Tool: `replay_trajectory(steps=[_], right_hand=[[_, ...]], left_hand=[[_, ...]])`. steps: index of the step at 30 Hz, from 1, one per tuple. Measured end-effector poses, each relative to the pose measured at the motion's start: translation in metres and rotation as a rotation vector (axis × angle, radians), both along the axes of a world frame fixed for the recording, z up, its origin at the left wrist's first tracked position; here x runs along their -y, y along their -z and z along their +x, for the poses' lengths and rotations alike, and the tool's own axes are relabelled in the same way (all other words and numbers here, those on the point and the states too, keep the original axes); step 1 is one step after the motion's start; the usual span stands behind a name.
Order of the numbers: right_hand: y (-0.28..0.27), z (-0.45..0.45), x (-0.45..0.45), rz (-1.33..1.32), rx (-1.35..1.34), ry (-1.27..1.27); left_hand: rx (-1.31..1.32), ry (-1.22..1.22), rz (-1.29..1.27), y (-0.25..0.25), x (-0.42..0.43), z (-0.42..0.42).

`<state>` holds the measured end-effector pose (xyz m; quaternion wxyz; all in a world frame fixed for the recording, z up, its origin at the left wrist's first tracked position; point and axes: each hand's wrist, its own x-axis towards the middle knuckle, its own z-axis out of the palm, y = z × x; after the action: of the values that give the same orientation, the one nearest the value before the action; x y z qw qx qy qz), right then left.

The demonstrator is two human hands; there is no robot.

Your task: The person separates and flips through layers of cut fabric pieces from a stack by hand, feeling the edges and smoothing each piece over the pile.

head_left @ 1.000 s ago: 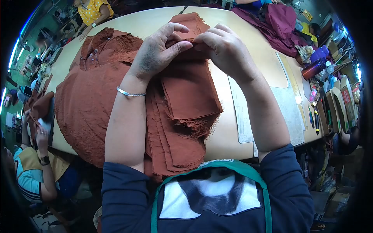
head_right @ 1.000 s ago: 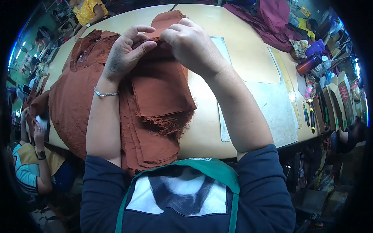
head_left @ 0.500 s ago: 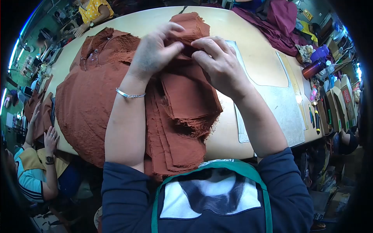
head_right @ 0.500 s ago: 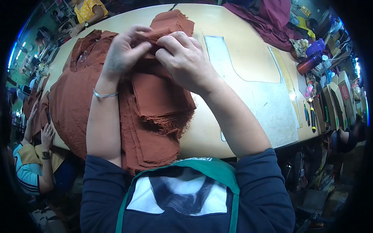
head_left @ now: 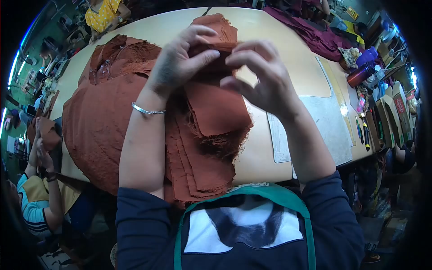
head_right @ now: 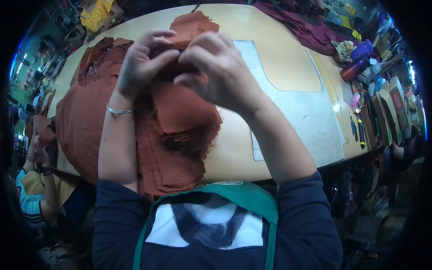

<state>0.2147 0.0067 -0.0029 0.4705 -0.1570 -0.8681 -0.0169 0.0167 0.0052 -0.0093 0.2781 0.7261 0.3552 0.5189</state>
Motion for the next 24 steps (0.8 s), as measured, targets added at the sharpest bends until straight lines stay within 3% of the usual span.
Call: replay_trajectory(steps=[3, 8, 18, 24], right_hand=[[-0.002, -0.011, -0.02, 0.067, 0.016, 0.156], [0.001, -0.014, -0.032, 0.004, 0.104, 0.127], [0.001, -0.011, -0.027, -0.07, 0.118, 0.129], [0.006, -0.01, -0.023, 0.043, 0.088, 0.139]], left_hand=[[-0.021, 0.088, -0.129, 0.002, 0.0, 0.001], [-0.013, 0.111, -0.193, -0.003, 0.003, -0.003], [-0.049, 0.093, -0.131, -0.002, 0.002, -0.004], [-0.017, 0.089, -0.132, -0.004, -0.001, -0.01]])
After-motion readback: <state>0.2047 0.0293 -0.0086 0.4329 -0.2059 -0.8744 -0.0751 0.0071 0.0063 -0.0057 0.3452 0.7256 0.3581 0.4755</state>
